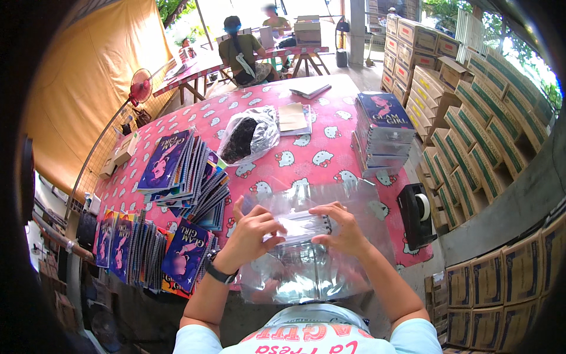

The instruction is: The person packages books by placing small stacks into clear plastic bags and sealing them with tape.

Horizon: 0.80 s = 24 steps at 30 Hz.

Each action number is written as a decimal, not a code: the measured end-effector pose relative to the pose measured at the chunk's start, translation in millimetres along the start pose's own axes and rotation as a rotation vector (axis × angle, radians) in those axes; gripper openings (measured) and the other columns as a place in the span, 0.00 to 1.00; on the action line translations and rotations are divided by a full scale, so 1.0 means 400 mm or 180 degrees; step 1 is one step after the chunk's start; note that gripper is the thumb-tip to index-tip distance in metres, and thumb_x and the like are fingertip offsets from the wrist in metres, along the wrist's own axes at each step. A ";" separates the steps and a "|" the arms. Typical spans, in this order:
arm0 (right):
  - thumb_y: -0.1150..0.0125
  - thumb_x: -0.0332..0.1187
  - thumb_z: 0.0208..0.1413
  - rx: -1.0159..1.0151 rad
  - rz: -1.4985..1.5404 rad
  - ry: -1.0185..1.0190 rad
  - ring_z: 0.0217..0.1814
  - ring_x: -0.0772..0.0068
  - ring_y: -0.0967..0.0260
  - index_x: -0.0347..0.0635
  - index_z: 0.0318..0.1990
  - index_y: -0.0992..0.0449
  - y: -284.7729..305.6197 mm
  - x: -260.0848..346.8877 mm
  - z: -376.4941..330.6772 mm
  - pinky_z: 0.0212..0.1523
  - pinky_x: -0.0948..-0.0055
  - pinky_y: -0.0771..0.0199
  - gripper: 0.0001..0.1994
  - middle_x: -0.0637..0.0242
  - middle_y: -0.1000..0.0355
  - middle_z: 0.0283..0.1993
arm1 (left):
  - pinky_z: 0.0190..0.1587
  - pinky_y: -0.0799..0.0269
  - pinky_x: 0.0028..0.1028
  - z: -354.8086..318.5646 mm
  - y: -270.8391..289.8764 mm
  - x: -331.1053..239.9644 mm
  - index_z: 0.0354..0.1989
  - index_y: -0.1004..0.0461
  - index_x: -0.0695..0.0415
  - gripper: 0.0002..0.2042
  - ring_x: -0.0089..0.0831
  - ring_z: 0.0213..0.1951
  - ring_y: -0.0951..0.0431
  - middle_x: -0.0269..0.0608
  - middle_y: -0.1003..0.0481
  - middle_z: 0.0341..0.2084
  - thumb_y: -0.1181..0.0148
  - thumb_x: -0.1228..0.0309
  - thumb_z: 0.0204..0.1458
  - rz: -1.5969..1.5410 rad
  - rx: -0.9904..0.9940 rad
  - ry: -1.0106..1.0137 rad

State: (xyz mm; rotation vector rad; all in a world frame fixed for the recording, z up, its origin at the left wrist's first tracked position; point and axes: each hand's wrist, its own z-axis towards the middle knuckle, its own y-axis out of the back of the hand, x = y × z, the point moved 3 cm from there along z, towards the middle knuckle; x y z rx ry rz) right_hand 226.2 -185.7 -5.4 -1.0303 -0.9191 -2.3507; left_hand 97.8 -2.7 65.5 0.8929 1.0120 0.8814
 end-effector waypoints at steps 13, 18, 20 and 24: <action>0.29 0.35 0.35 0.0874 -0.0790 0.0209 0.61 0.67 0.41 0.52 0.50 0.27 -0.035 0.042 0.001 0.60 0.58 0.51 0.28 0.74 0.32 0.57 | 0.62 0.60 0.45 -0.072 0.063 -0.027 0.31 0.22 0.47 0.11 0.27 0.34 0.24 0.30 0.24 0.27 0.31 0.71 0.36 -0.0416 -0.0587 -0.0066; 0.31 0.33 0.36 0.1155 -0.0603 0.0142 0.64 0.65 0.43 0.55 0.53 0.28 -0.024 0.053 -0.014 0.62 0.52 0.52 0.29 0.72 0.36 0.61 | 0.61 0.54 0.43 -0.137 0.048 -0.032 0.37 0.24 0.54 0.16 0.31 0.36 0.23 0.33 0.23 0.26 0.31 0.68 0.37 -0.1156 -0.0547 -0.0436; 0.32 0.35 0.38 0.1302 -0.0775 0.0232 0.65 0.64 0.44 0.54 0.53 0.28 -0.014 0.055 -0.010 0.64 0.50 0.54 0.28 0.71 0.37 0.62 | 0.57 0.46 0.41 -0.176 0.065 0.018 0.43 0.26 0.56 0.17 0.31 0.38 0.24 0.37 0.24 0.29 0.35 0.63 0.46 -0.1868 -0.1638 -0.0350; 0.34 0.37 0.42 0.1156 0.0480 -0.0313 0.70 0.64 0.51 0.56 0.54 0.29 0.028 0.044 0.009 0.65 0.43 0.61 0.27 0.69 0.41 0.65 | 0.54 0.44 0.41 -0.203 -0.012 0.096 0.44 0.27 0.57 0.25 0.37 0.48 0.29 0.45 0.27 0.46 0.44 0.47 0.49 -0.1428 -0.1939 0.0675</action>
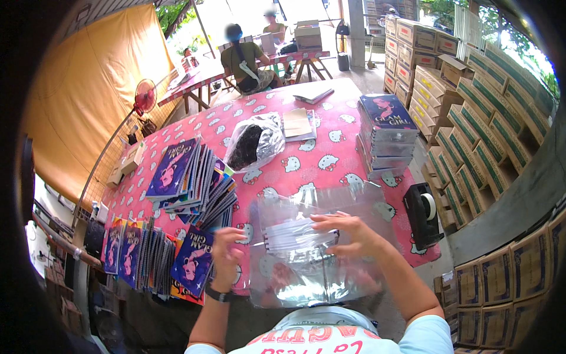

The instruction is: The person packages books by placing small stacks into clear plastic bags and sealing them with tape.

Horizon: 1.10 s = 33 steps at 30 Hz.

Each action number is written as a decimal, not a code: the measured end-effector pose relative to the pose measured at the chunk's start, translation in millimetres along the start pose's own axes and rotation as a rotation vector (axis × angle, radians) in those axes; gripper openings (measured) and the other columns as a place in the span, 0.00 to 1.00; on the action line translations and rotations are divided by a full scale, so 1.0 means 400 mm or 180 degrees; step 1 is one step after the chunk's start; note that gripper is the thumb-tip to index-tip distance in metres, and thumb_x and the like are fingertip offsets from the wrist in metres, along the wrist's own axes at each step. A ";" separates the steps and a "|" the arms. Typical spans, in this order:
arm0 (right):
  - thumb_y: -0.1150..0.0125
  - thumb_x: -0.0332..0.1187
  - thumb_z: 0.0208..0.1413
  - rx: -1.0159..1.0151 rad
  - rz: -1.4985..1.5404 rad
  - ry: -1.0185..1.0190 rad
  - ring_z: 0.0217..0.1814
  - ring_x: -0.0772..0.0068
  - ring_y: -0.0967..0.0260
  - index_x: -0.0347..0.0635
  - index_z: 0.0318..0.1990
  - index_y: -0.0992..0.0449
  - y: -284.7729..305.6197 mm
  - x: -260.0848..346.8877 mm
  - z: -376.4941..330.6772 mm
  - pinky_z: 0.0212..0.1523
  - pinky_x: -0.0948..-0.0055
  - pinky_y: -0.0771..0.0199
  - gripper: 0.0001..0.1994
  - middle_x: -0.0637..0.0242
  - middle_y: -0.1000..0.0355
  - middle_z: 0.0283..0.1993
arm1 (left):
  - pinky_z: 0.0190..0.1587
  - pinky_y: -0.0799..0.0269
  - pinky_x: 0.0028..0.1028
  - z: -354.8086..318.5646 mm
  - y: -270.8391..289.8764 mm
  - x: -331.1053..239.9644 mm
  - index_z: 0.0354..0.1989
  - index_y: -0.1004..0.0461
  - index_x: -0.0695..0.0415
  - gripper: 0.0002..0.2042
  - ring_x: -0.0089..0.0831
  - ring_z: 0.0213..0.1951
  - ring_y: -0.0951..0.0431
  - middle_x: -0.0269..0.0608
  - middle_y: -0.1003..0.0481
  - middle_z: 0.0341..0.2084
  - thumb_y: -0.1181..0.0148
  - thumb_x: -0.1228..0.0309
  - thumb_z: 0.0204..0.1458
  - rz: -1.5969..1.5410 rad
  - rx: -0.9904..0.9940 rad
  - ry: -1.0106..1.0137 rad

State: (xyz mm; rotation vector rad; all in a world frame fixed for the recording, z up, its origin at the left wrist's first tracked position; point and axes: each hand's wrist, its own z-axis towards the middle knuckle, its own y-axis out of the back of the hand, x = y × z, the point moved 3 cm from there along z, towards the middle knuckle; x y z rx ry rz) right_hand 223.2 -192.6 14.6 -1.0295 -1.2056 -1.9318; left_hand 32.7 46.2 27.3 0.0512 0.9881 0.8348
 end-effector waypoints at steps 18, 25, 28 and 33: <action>0.28 0.41 0.32 0.1430 -0.1657 -0.0111 0.75 0.57 0.75 0.69 0.60 0.35 -0.041 0.023 0.035 0.61 0.25 0.68 0.40 0.71 0.61 0.73 | 0.63 0.68 0.48 -0.036 -0.110 0.030 0.62 0.39 0.48 0.38 0.37 0.66 0.48 0.38 0.44 0.64 0.45 0.40 0.44 0.1208 0.1993 -0.0577; 0.25 0.45 0.28 0.1759 -0.1844 -0.0221 0.74 0.49 0.81 0.68 0.60 0.36 -0.053 0.031 0.046 0.59 0.23 0.65 0.43 0.63 0.66 0.73 | 0.63 0.75 0.53 0.023 -0.152 0.009 0.63 0.41 0.48 0.42 0.39 0.67 0.53 0.42 0.47 0.65 0.45 0.37 0.41 0.1243 0.2698 -0.0840; 0.25 0.45 0.28 0.1803 -0.1953 -0.0204 0.74 0.48 0.82 0.69 0.61 0.37 -0.052 0.030 0.047 0.58 0.23 0.66 0.44 0.61 0.67 0.73 | 0.64 0.77 0.54 0.028 -0.159 0.012 0.63 0.41 0.48 0.41 0.40 0.67 0.53 0.43 0.46 0.65 0.45 0.37 0.42 0.1076 0.2579 -0.0821; 0.25 0.45 0.29 0.1752 -0.1865 -0.0135 0.74 0.46 0.83 0.69 0.62 0.39 -0.046 0.031 0.045 0.58 0.22 0.66 0.44 0.60 0.69 0.73 | 0.64 0.77 0.52 -0.006 -0.078 0.017 0.62 0.39 0.50 0.40 0.42 0.66 0.50 0.44 0.42 0.62 0.45 0.38 0.43 0.0121 0.0837 -0.0598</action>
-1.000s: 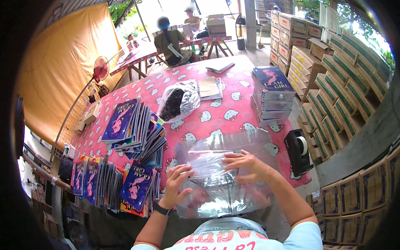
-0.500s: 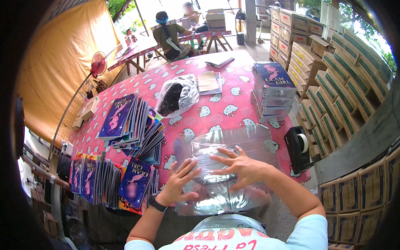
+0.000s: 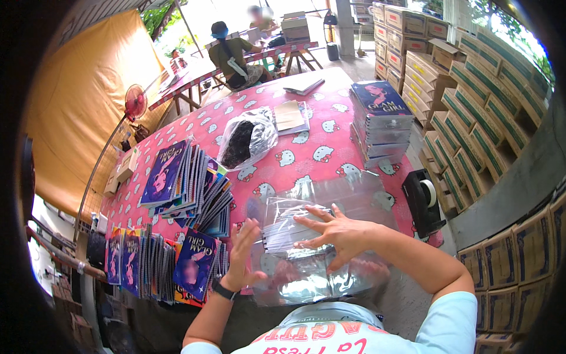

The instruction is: The person packages books by placing small stacks into clear plastic bags and sealing them with tape.

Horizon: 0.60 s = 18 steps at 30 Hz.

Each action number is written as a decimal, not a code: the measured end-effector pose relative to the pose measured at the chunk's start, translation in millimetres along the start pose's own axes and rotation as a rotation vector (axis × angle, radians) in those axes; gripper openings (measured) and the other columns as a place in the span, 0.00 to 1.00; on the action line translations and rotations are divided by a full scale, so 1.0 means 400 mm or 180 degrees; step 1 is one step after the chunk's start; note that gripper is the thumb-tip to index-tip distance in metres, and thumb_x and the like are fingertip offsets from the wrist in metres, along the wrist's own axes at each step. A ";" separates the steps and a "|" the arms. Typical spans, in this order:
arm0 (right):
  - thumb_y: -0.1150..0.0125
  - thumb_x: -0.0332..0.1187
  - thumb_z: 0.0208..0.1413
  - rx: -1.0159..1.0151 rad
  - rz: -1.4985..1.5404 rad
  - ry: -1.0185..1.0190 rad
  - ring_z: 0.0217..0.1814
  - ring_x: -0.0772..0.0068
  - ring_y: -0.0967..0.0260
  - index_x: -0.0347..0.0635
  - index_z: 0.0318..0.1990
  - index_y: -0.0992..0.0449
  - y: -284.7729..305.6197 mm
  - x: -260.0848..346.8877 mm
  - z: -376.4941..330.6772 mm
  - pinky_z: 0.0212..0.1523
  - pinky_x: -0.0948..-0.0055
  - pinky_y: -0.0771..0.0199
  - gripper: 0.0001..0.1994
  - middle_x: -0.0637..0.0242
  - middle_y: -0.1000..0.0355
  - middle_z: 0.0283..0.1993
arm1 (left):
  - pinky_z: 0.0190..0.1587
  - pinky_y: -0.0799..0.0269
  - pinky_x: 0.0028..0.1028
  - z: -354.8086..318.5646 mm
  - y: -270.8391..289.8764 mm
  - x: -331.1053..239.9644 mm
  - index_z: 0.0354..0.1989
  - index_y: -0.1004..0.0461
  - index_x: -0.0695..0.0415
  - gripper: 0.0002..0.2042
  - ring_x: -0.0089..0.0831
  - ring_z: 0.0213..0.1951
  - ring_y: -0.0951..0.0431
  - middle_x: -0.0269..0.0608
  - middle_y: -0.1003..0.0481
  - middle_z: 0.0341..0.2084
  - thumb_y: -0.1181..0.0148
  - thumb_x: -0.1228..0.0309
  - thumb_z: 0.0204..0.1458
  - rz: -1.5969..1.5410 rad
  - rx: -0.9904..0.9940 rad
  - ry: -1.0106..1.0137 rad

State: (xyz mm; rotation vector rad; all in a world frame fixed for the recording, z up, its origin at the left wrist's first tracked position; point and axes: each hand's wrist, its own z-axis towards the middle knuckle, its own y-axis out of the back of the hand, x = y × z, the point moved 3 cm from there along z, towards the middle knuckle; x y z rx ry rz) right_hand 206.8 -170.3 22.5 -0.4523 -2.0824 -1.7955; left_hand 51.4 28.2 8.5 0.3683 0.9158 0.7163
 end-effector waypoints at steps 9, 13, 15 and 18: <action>0.26 0.45 0.29 0.0019 0.0065 -0.0023 0.74 0.44 0.83 0.64 0.61 0.36 -0.002 0.004 0.003 0.58 0.22 0.65 0.43 0.58 0.67 0.73 | 0.64 0.77 0.54 0.045 -0.045 0.013 0.60 0.36 0.47 0.42 0.40 0.66 0.48 0.36 0.40 0.61 0.47 0.33 0.38 0.0382 0.1891 -0.0134; 0.25 0.47 0.28 0.0007 0.0145 -0.0137 0.74 0.43 0.81 0.61 0.59 0.33 -0.017 -0.006 0.016 0.59 0.26 0.64 0.42 0.59 0.68 0.73 | 0.62 0.74 0.61 0.076 -0.065 0.001 0.62 0.39 0.44 0.43 0.40 0.66 0.50 0.33 0.42 0.63 0.44 0.34 0.37 0.0655 0.2100 -0.0191; 0.25 0.48 0.28 -0.0261 0.0386 0.0087 0.73 0.43 0.80 0.61 0.57 0.30 -0.013 -0.015 0.022 0.62 0.31 0.64 0.39 0.58 0.65 0.73 | 0.61 0.71 0.64 0.081 -0.067 -0.004 0.62 0.40 0.43 0.42 0.40 0.66 0.49 0.33 0.42 0.63 0.43 0.36 0.38 0.0841 0.2165 -0.0269; 0.31 0.41 0.40 -0.1366 0.1766 0.0299 0.70 0.56 0.58 0.46 0.54 0.28 0.014 -0.064 -0.041 0.66 0.56 0.54 0.29 0.57 0.47 0.66 | 0.61 0.68 0.64 0.085 -0.066 -0.008 0.62 0.39 0.41 0.42 0.40 0.66 0.49 0.33 0.42 0.63 0.40 0.37 0.36 0.0990 0.2235 -0.0332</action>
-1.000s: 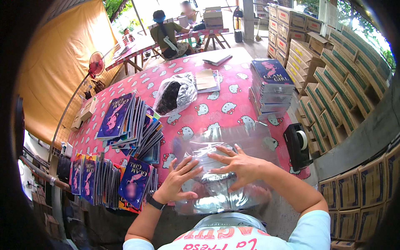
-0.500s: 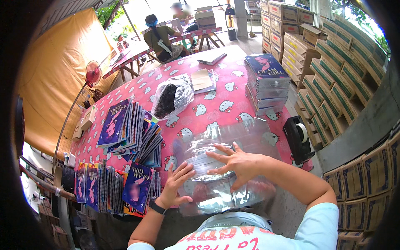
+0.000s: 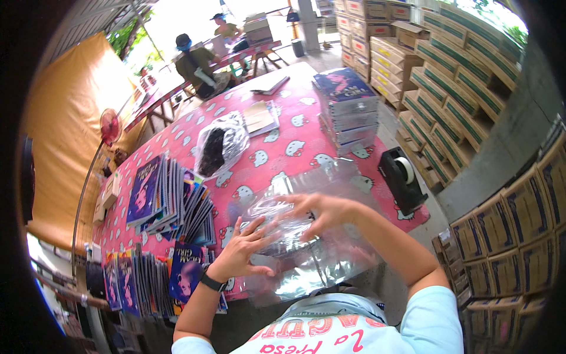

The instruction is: The person packages books by placing small stacks into clear plastic bags and sealing them with tape.

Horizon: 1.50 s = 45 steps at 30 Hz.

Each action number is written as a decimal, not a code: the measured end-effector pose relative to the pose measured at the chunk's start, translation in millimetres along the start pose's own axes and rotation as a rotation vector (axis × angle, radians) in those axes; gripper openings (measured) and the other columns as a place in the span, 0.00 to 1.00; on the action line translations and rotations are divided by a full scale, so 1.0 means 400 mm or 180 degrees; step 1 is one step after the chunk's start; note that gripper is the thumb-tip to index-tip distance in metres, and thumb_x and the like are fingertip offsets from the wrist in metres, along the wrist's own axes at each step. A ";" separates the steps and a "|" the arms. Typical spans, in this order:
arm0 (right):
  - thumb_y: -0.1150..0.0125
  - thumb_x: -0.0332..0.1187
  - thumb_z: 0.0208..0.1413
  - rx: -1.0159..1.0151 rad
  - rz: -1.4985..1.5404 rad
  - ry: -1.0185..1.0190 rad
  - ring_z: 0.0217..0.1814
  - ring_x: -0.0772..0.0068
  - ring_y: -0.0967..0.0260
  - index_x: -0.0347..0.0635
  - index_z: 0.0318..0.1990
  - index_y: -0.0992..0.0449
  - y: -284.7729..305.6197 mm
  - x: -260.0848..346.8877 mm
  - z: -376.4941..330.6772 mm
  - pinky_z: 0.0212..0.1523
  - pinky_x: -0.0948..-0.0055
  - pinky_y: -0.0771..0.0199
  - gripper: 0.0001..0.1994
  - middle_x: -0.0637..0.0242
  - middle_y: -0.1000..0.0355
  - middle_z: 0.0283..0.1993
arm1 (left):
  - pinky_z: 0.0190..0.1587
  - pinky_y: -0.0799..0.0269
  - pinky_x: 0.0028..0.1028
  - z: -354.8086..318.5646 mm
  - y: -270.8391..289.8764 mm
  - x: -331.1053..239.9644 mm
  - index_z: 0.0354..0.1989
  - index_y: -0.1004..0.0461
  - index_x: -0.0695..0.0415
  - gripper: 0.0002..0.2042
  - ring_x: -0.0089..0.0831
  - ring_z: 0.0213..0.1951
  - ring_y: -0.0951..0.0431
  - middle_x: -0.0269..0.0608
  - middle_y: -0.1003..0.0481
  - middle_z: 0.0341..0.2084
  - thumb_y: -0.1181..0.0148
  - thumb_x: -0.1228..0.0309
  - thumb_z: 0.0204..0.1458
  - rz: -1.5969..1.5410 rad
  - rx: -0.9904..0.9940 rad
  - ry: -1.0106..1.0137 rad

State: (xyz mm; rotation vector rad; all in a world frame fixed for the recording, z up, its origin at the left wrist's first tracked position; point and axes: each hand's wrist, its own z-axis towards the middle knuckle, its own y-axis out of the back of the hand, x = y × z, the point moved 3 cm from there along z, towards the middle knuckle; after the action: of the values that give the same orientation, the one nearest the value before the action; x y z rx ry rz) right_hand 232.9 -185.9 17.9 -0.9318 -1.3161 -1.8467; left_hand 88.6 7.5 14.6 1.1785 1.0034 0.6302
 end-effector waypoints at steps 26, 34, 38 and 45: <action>0.37 0.35 0.49 -0.3939 0.1429 -0.3816 0.20 0.81 0.39 0.42 0.27 0.24 0.050 -0.362 -0.865 0.18 0.76 0.44 0.07 0.71 0.30 0.20 | 0.61 0.63 0.62 0.011 0.015 -0.010 0.58 0.34 0.40 0.40 0.41 0.65 0.48 0.33 0.38 0.61 0.34 0.41 0.32 -0.0267 -0.0008 0.0190; 0.39 0.34 0.51 -0.1758 0.0753 -0.2404 0.24 0.81 0.35 0.37 0.29 0.23 0.098 -0.092 -0.415 0.26 0.78 0.35 0.09 0.72 0.30 0.21 | 0.60 0.61 0.65 0.001 0.012 -0.004 0.59 0.35 0.36 0.39 0.40 0.65 0.49 0.32 0.41 0.62 0.35 0.42 0.33 -0.0239 -0.0045 0.0185; 0.42 0.39 0.53 -0.0431 -0.0137 -0.1606 0.24 0.80 0.35 0.35 0.28 0.23 0.079 -0.022 -0.033 0.26 0.75 0.35 0.14 0.70 0.30 0.21 | 0.61 0.63 0.63 0.003 0.002 0.003 0.59 0.36 0.35 0.40 0.41 0.67 0.52 0.37 0.45 0.64 0.34 0.41 0.32 -0.0259 -0.0038 0.0123; 0.36 0.50 0.46 0.0935 -0.1973 -0.1990 0.33 0.66 0.26 0.40 0.32 0.20 -0.064 0.008 0.215 0.35 0.69 0.28 0.20 0.61 0.24 0.30 | 0.61 0.64 0.62 -0.008 -0.002 0.008 0.60 0.36 0.36 0.41 0.43 0.68 0.56 0.49 0.56 0.67 0.32 0.44 0.31 -0.0149 0.0092 0.0180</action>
State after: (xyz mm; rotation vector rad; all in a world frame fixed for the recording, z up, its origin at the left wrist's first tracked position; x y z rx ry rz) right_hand 223.9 -97.1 28.4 -1.0586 -2.4081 -1.7580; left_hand 87.2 11.4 12.6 1.1644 1.0882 0.6167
